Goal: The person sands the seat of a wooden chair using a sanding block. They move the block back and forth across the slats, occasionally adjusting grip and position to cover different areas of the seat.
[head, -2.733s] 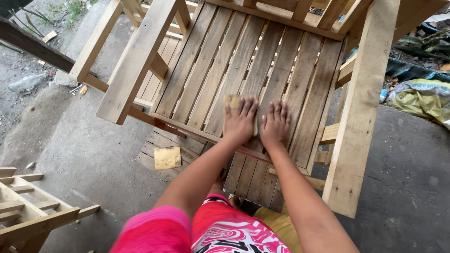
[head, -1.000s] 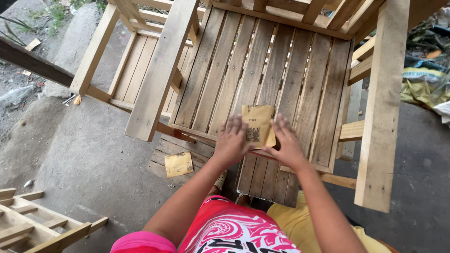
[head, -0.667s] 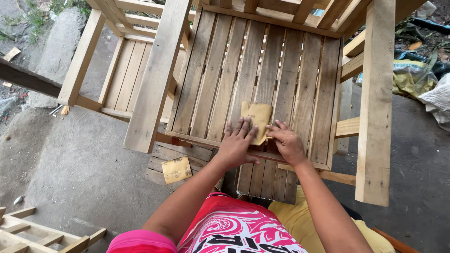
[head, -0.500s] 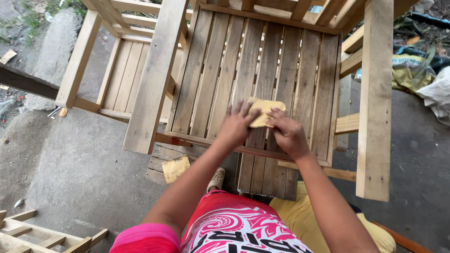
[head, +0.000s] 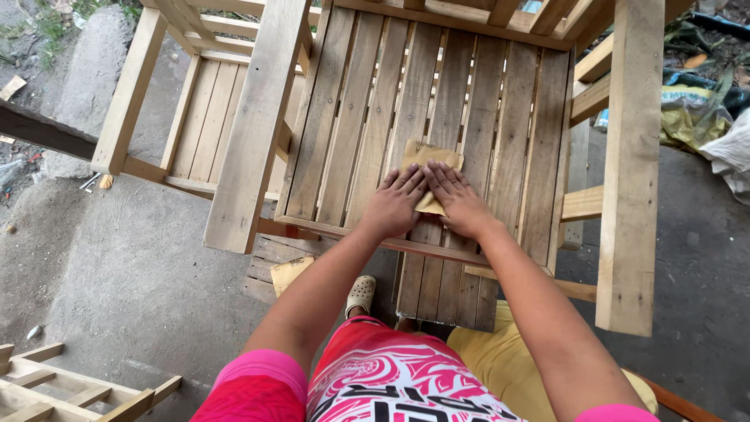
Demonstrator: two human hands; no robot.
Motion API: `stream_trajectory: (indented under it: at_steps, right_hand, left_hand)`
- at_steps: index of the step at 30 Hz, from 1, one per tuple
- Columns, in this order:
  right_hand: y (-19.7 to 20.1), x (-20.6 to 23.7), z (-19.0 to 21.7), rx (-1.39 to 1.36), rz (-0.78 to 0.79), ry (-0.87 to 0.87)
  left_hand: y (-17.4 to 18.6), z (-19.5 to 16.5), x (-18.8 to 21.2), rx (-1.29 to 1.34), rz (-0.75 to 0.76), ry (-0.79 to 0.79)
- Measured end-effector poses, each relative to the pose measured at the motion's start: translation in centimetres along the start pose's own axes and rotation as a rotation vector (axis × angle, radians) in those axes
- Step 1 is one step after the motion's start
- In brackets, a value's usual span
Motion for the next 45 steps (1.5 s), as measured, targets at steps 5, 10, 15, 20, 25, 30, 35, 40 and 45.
stream_trajectory:
  at_steps: [5, 10, 15, 20, 25, 30, 35, 40, 45]
  right_hand:
    - [-0.2, -1.7, -0.1, -0.043, -0.135, -0.118]
    - [-4.1, 2.9, 2.3, 0.19, -0.252, -0.081]
    - [-7.7, 7.5, 4.0, -0.001, -0.246, -0.047]
    - [-4.5, 1.3, 1.1, 0.067, -0.218, -0.079]
    - [-5.9, 6.4, 4.0, 0.046, -0.012, -0.08]
    - [-7.3, 8.4, 5.6, 0.015, -0.191, -0.036]
    - [-4.2, 1.0, 2.1, -0.082, -0.116, -0.129]
    - [-7.2, 7.3, 5.8, -0.076, -0.158, -0.089]
    - [-6.5, 4.8, 4.9, 0.147, -0.146, -0.101]
  left_hand:
    - [1.0, 1.1, -2.3, 0.077, -0.069, 0.103]
    - [-0.9, -3.0, 2.9, -0.033, -0.033, 0.088]
    - [-2.5, -5.5, 5.6, 0.007, -0.001, 0.116]
    - [-1.2, -3.9, 1.5, 0.008, -0.036, 0.173]
    - [-2.8, -6.6, 5.9, -0.019, -0.115, 0.107]
    - [-4.3, -6.6, 6.5, 0.007, -0.154, 0.1]
    - [-3.0, -3.8, 1.6, -0.011, -0.216, 0.173]
    - [-4.0, -5.9, 5.5, 0.058, -0.149, 0.115]
    - [-4.0, -5.5, 4.8, -0.004, -0.118, 0.15]
Point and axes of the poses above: each hand's wrist, its own x-axis away from the middle knuckle, its own y-axis out of the back of the hand, z = x × y, the point moved 1 cm from there along -x, towards the middle knuckle, and after that the axes turned 9 degrees about -y, right-handed, at the moved point
